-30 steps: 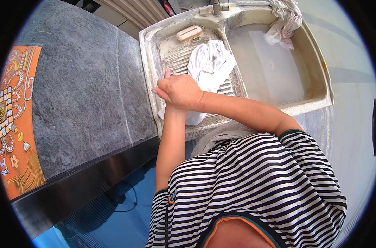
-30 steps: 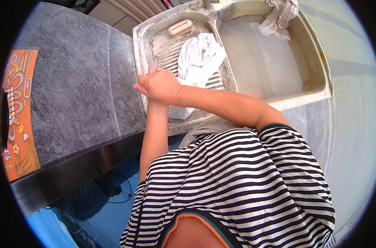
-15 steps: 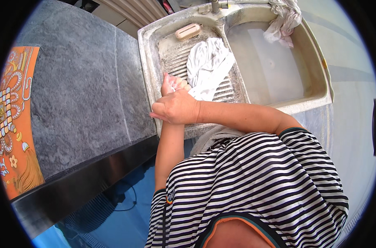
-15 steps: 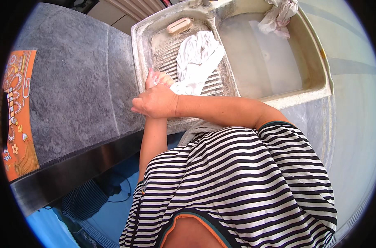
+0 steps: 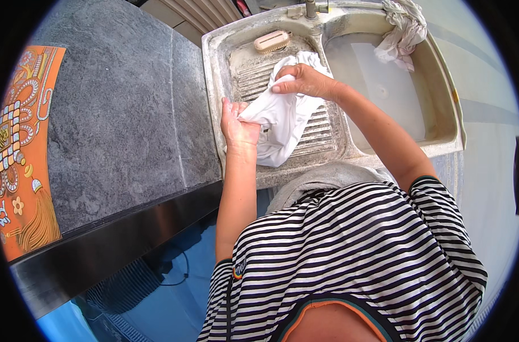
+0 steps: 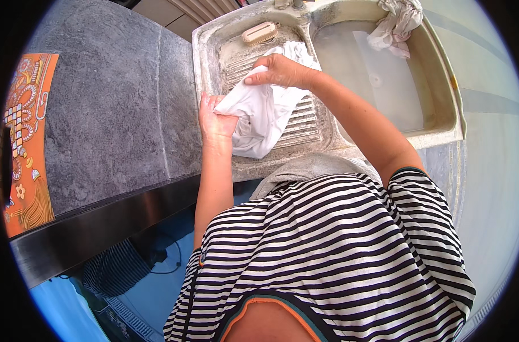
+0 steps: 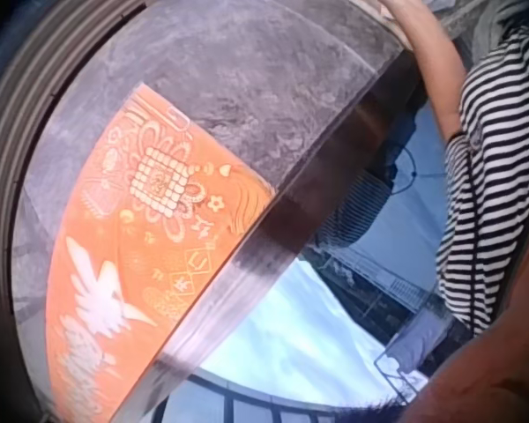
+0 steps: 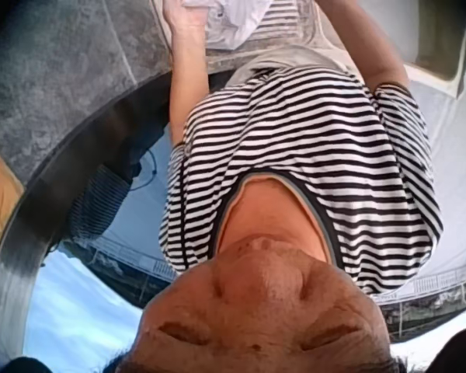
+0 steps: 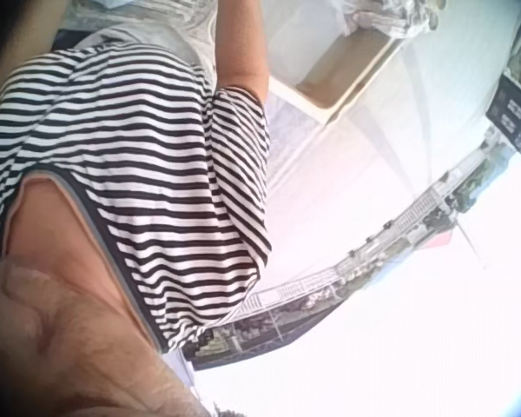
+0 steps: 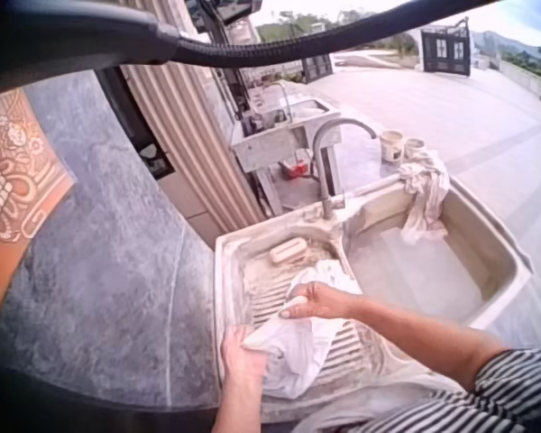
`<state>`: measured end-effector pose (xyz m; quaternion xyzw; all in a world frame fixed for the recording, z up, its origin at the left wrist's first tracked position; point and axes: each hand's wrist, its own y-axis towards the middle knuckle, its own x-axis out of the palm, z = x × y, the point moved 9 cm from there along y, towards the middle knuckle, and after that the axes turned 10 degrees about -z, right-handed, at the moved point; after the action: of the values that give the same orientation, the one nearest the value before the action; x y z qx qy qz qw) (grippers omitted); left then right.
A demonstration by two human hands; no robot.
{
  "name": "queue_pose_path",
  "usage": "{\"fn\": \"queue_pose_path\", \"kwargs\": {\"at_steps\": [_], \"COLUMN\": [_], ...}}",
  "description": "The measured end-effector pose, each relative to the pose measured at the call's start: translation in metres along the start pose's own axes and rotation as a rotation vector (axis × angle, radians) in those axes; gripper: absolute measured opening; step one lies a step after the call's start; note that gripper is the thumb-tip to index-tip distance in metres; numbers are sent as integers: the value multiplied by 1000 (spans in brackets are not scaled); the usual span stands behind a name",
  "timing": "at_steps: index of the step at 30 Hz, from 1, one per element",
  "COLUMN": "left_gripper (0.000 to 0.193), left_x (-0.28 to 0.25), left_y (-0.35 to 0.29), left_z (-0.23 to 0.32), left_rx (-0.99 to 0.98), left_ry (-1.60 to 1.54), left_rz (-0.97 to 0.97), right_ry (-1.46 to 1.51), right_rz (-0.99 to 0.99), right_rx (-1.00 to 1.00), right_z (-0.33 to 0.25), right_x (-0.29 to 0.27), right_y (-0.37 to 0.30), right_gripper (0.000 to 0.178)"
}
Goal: The person hand-washes a white t-shirt in a utility sink. They scrub the fabric on a washboard, apply soap, and repeatedly rinse and wring the garment under running water.
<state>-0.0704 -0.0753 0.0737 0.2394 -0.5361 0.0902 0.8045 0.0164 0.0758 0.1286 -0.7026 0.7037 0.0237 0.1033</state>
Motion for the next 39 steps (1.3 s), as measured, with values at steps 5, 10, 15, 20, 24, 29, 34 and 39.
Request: {"fn": "queue_pose_path", "kwargs": {"at_steps": [5, 10, 15, 20, 24, 29, 34, 39], "left_gripper": [40, 40, 44, 37, 43, 31, 36, 33], "left_x": [-19, 33, 41, 27, 35, 33, 44, 15], "left_y": [-19, -6, 8, 3, -4, 9, -17, -17], "left_z": [-11, -44, -37, -20, -43, -13, -37, -25], "left_rx": [-107, -129, -103, -160, -148, -123, -117, -176], "left_ry": [235, 169, 169, -154, 256, 659, 171, 250], "left_rz": [643, 685, 454, -141, 702, -150, 880, 693], "right_ry": [16, -703, -659, -793, -713, -686, -696, -575], "right_rz": [278, 337, 478, 341, 445, 410, 409, 489], "right_rx": [-178, -181, -266, -647, -248, -549, -462, -71], "right_z": [-72, -85, -91, -116, -60, -114, -83, -42], "right_x": [67, 77, 60, 141, 45, 109, 85, 10], "right_y": [-14, 9, 16, -19, 33, -1, 6, 23], "right_gripper": [26, 35, 29, 20, 11, 14, 15, 26]}}
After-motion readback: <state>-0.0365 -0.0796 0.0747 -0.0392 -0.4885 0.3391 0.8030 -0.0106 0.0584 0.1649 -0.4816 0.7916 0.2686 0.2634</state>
